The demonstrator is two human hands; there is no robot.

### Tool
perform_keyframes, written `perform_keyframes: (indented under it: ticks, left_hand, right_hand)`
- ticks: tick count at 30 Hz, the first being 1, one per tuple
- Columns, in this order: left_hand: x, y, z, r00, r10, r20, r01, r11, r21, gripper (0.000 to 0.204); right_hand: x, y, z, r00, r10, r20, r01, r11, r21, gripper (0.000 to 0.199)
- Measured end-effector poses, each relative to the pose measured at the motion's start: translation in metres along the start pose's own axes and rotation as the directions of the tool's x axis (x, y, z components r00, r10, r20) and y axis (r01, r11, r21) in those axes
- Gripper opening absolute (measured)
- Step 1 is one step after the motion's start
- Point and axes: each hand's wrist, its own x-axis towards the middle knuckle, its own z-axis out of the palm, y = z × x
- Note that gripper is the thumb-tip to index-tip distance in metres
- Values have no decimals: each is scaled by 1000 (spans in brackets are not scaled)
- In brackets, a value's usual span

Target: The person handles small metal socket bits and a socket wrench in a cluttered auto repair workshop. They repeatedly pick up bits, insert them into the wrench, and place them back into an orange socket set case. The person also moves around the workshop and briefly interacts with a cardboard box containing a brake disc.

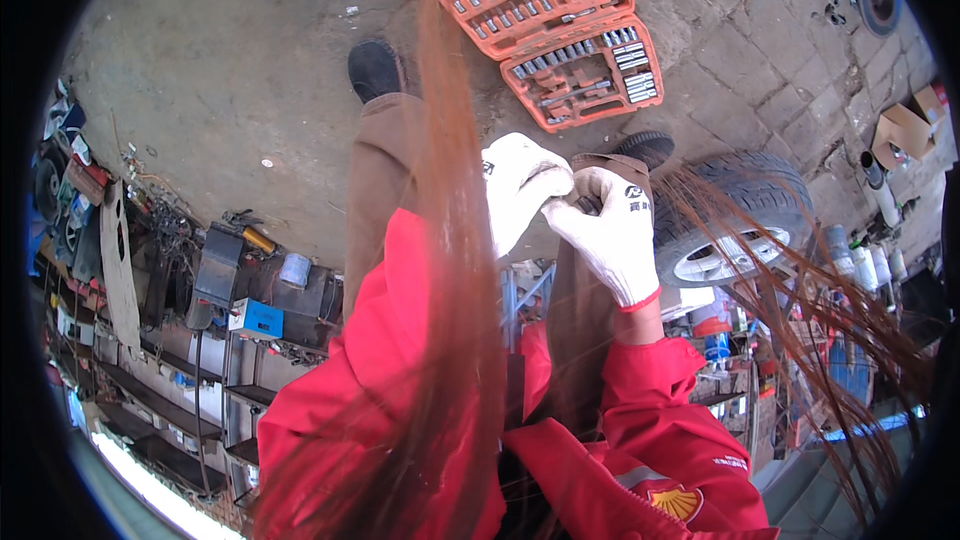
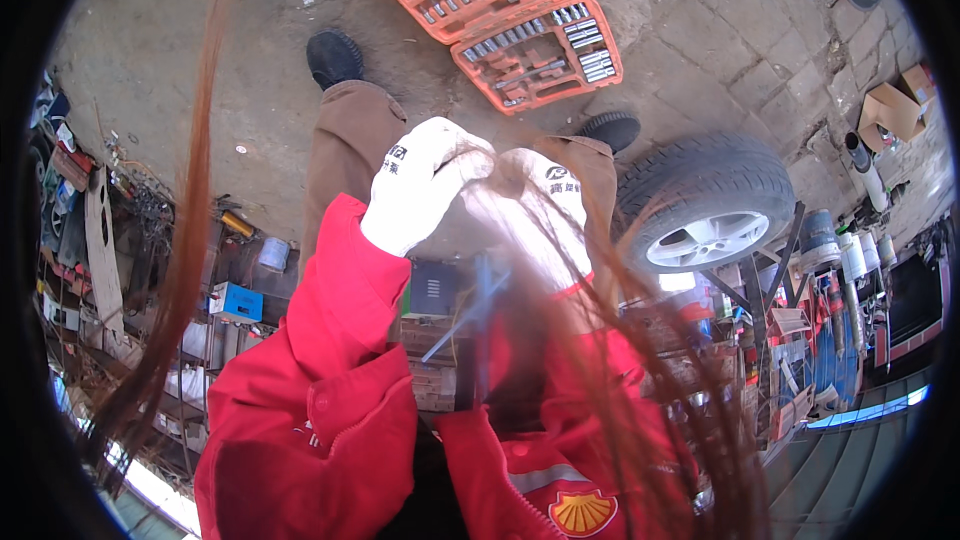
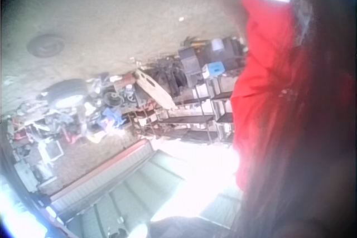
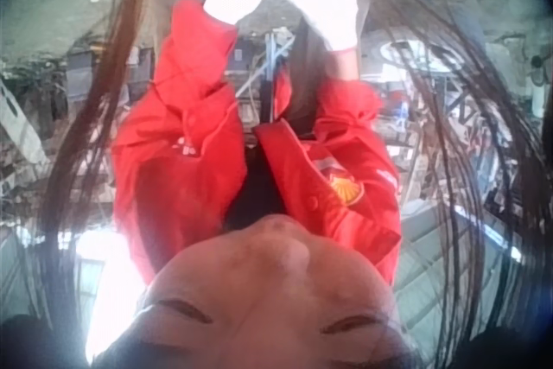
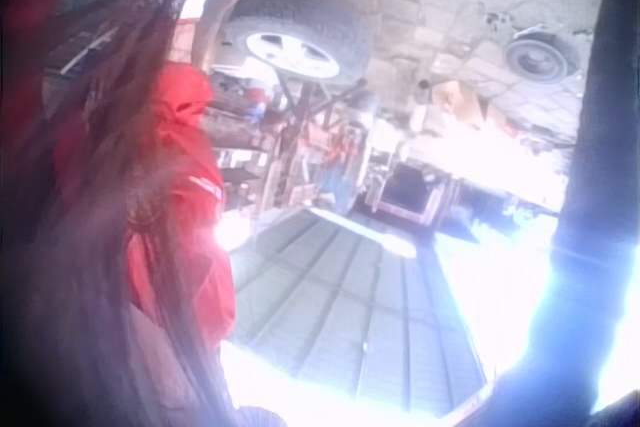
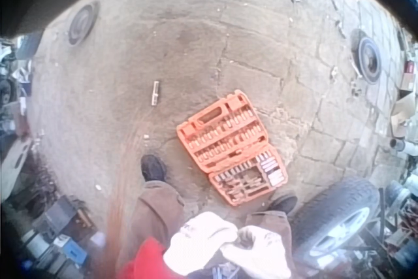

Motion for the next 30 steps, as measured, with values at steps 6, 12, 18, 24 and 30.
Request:
perform_keyframes:
  ticks: [6, 12, 18, 24, 30]
  left_hand:
    - [1, 1, -2, 970, -232, 73, 243, 909, -338, 16]
    - [2, 1, -2, 957, -272, 104, 290, 863, -413, 17]
    - [2, -2, -2, 955, -266, 128, 295, 838, -459, 19]
    - [4, -1, -1, 946, -297, 126, 318, 794, -518, 19]
    - [2, 5, -7, 942, -276, 191, 335, 740, -584, 17]
  right_hand:
    - [-1, -2, -9, 990, 25, 141, -63, 961, 270, 12]
    - [-4, 4, -1, 984, 65, 168, -158, 760, 630, 10]
    - [-4, 12, 3, 977, 114, 179, -209, 669, 714, 10]
    - [-5, 9, 1, 975, 142, 172, -221, 724, 653, 9]
    - [-4, 5, -4, 971, 150, 187, -233, 771, 593, 16]
